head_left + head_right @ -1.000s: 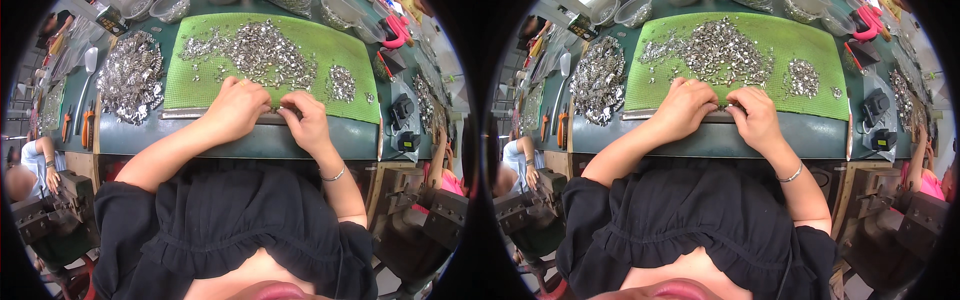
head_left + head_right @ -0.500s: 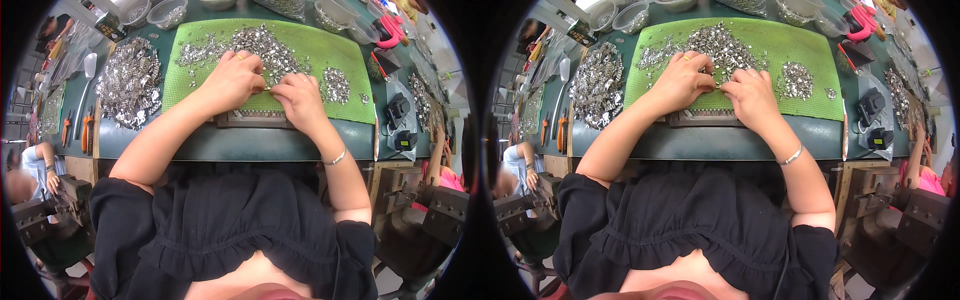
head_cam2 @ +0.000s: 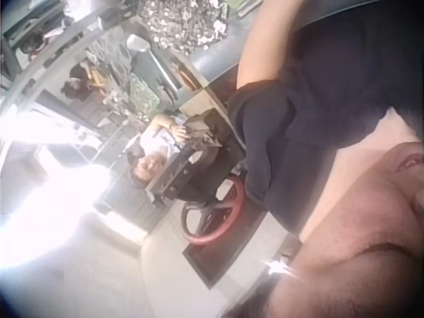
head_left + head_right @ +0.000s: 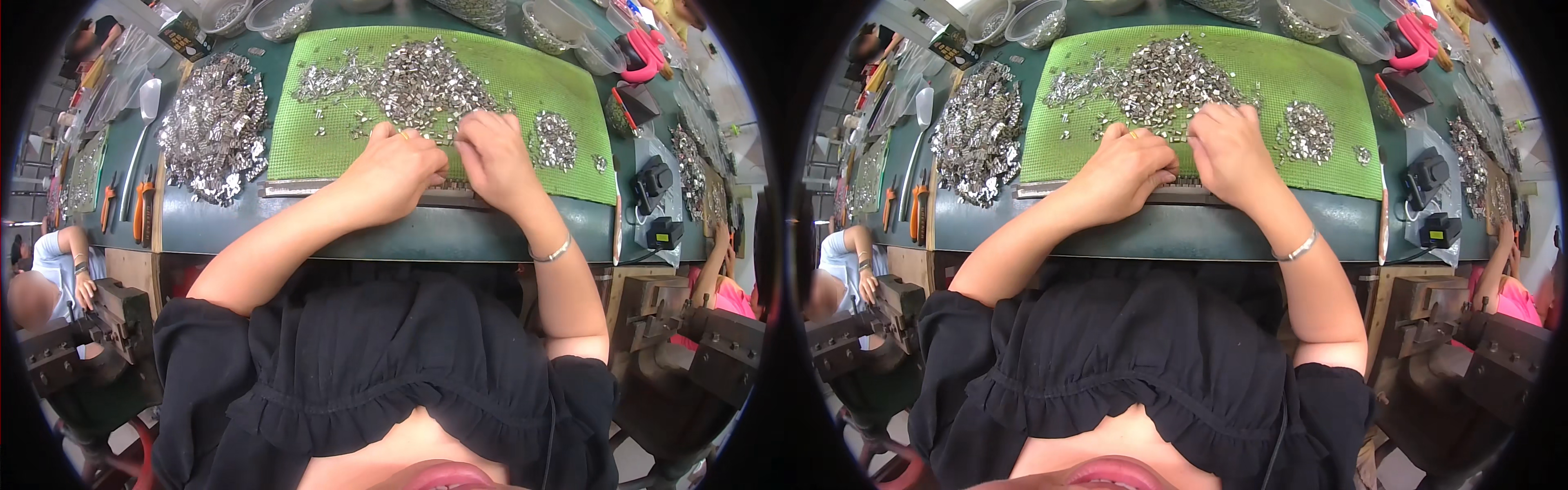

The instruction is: Sorting small metal parts and loading them into a metal guide rail.

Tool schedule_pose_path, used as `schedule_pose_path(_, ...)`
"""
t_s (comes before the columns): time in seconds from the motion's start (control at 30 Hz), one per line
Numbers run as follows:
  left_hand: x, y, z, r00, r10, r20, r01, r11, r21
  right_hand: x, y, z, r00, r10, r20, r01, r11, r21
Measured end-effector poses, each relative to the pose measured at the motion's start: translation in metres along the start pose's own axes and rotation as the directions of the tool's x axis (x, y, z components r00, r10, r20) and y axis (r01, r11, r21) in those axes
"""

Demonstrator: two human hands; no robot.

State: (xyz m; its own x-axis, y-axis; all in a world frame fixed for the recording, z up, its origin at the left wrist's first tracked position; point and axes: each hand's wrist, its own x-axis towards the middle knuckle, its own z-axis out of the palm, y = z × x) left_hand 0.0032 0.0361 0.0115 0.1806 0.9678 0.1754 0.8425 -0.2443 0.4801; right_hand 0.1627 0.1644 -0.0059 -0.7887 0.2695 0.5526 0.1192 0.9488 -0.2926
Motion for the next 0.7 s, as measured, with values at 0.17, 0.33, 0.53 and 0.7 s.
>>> schedule_pose_path(0.17,-0.012,0.0,0.004,0.987,0.132,-0.089,-0.117,0.981,0.153,-0.029,-0.02,-0.013,0.983,0.18,-0.034,-0.162,0.941,0.297)
schedule_pose_path(0.33,-0.026,0.003,0.005,0.982,0.117,-0.148,-0.09,0.981,0.174,-0.036,-0.027,-0.008,0.977,0.207,-0.05,-0.18,0.929,0.324)
schedule_pose_path(0.53,-0.006,0.002,0.007,0.99,-0.025,-0.138,0.071,0.938,0.338,-0.044,-0.026,-0.012,0.954,0.299,0.016,-0.271,0.841,0.468)
schedule_pose_path(0.7,-0.016,0.017,0.0,0.993,-0.076,0.089,0.047,0.955,0.291,-0.042,-0.03,-0.002,0.938,0.344,-0.044,-0.3,0.869,0.395)
